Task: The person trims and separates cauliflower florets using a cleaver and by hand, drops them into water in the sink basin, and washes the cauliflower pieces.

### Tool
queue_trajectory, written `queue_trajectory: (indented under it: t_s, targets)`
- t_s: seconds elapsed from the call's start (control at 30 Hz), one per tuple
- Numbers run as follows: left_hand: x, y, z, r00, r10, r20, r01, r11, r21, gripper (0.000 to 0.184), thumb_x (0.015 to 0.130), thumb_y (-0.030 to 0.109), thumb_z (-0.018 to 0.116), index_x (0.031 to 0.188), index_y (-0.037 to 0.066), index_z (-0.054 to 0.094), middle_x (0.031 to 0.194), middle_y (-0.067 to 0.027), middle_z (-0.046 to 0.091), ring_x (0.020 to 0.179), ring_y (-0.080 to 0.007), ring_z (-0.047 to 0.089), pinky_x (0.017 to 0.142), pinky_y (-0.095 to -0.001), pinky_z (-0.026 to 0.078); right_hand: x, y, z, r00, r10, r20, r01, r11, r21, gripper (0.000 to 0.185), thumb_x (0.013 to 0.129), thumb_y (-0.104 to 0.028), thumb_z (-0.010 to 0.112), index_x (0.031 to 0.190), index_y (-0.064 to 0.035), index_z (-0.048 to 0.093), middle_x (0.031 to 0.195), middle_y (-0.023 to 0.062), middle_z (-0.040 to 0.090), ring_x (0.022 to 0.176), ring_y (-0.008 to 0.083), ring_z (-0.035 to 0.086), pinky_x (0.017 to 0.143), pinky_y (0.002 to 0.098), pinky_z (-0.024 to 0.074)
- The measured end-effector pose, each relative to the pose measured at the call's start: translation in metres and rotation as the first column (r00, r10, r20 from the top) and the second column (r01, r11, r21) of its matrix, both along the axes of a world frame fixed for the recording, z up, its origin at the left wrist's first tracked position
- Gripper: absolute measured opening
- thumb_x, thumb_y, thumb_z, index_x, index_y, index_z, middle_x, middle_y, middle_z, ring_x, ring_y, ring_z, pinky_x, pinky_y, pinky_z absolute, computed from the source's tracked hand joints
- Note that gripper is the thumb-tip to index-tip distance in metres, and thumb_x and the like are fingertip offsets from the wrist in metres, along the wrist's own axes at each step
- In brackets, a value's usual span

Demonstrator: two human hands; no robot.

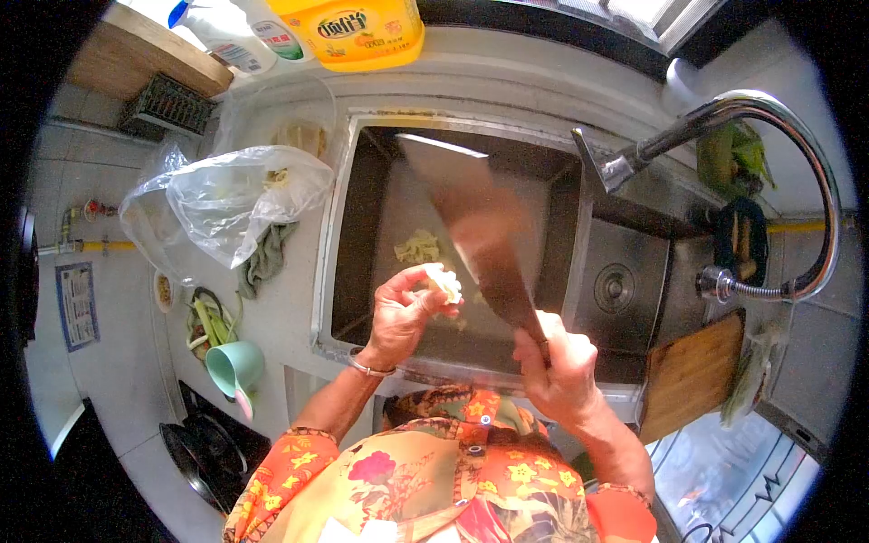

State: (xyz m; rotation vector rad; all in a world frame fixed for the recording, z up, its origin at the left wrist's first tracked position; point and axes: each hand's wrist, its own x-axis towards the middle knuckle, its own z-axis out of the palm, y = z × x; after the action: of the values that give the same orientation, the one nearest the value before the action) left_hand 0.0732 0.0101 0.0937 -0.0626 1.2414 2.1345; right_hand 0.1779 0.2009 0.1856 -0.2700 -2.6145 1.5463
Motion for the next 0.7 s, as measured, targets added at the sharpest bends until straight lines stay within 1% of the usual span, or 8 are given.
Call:
queue_trajectory:
  t_s: [0.03,0.1,0.2,0.23,0.4,0.47,0.6,0.7]
  targets:
    - [0.001,0.002,0.004,1.000,-0.002,0.001,0.002,1.000,-0.001,0.028,0.082,0.003,0.069,0.107,-0.002,0.058,0.098,-0.0116,0.066,0.088,-0.0210,0.066,0.075,-0.0334,0.058,-0.001,0.000,0.002,0.999,0.047,-0.016,-0.047,0.998,0.036,0.016,0.087,-0.001,0.057,0.103,0.0013,0.055,0.064,0.0114,0.061,0.053,0.0201,0.065,0.047,0.0298,0.0491]
    - [0.002,0.007,0.009,0.967,0.098,-0.235,-0.132,0.982,-0.136,0.029,0.080,-0.003,0.069,0.106,0.000,0.057,0.096,-0.0104,0.066,0.091,-0.0205,0.064,0.076,-0.0321,0.057,-0.003,0.001,0.007,0.996,0.090,-0.014,-0.089,0.994,0.065,0.018,0.086,0.000,0.057,0.103,0.0017,0.055,0.066,0.0125,0.061,0.055,0.0221,0.065,0.048,0.0308,0.0496]
    - [0.003,0.005,0.005,0.900,0.019,-0.436,-0.126,0.967,-0.219,0.024,0.076,-0.007,0.070,0.096,0.001,0.060,0.095,-0.0103,0.066,0.092,-0.0197,0.064,0.077,-0.0297,0.055,-0.002,0.001,0.011,0.988,0.152,-0.011,-0.150,0.982,0.115,0.020,0.083,0.003,0.058,0.103,0.0024,0.054,0.069,0.0145,0.060,0.057,0.0260,0.064,0.050,0.0326,0.0497]
    - [-0.007,-0.002,0.002,0.563,-0.168,-0.809,-0.219,0.914,-0.342,0.019,0.075,-0.004,0.072,0.090,0.002,0.063,0.098,-0.0116,0.065,0.091,-0.0200,0.064,0.077,-0.0292,0.053,-0.003,0.001,0.012,0.985,0.172,-0.013,-0.169,0.976,0.137,0.020,0.083,0.004,0.058,0.103,0.0027,0.054,0.071,0.0153,0.060,0.058,0.0280,0.064,0.050,0.0335,0.0493]
    - [-0.005,0.002,0.012,0.534,-0.133,-0.835,-0.283,0.902,-0.325,0.021,0.072,-0.002,0.075,0.091,0.004,0.067,0.099,-0.0128,0.065,0.090,-0.0211,0.065,0.075,-0.0313,0.053,0.001,-0.001,0.015,0.986,0.167,0.000,-0.166,0.975,0.147,0.021,0.082,0.005,0.057,0.102,0.0026,0.054,0.072,0.0176,0.059,0.057,0.0310,0.062,0.050,0.0351,0.0481]
    - [-0.005,0.002,0.013,0.448,-0.147,-0.882,-0.308,0.900,-0.307,0.021,0.072,-0.004,0.074,0.091,0.004,0.067,0.101,-0.0124,0.063,0.089,-0.0196,0.065,0.073,-0.0285,0.054,0.002,0.000,0.015,0.986,0.167,0.010,-0.167,0.976,0.139,0.021,0.082,0.006,0.057,0.102,0.0026,0.054,0.071,0.0181,0.058,0.057,0.0316,0.062,0.050,0.0355,0.0477]
    - [-0.002,0.003,0.007,0.481,-0.081,-0.873,-0.301,0.920,-0.252,0.020,0.074,-0.005,0.072,0.091,0.004,0.067,0.102,-0.0118,0.059,0.087,-0.0178,0.064,0.072,-0.0256,0.054,0.002,0.000,0.019,0.986,0.168,0.002,-0.166,0.972,0.168,0.021,0.082,0.006,0.057,0.102,0.0025,0.054,0.071,0.0180,0.058,0.058,0.0322,0.062,0.050,0.0353,0.0477]
    - [-0.005,0.000,0.008,0.360,-0.127,-0.924,-0.299,0.923,-0.243,0.019,0.075,-0.007,0.070,0.091,0.003,0.067,0.102,-0.0110,0.056,0.085,-0.0168,0.062,0.071,-0.0250,0.054,0.003,-0.001,0.019,0.985,0.170,0.033,-0.173,0.973,0.152,0.020,0.082,0.006,0.057,0.102,0.0026,0.054,0.071,0.0182,0.058,0.058,0.0326,0.062,0.050,0.0350,0.0477]
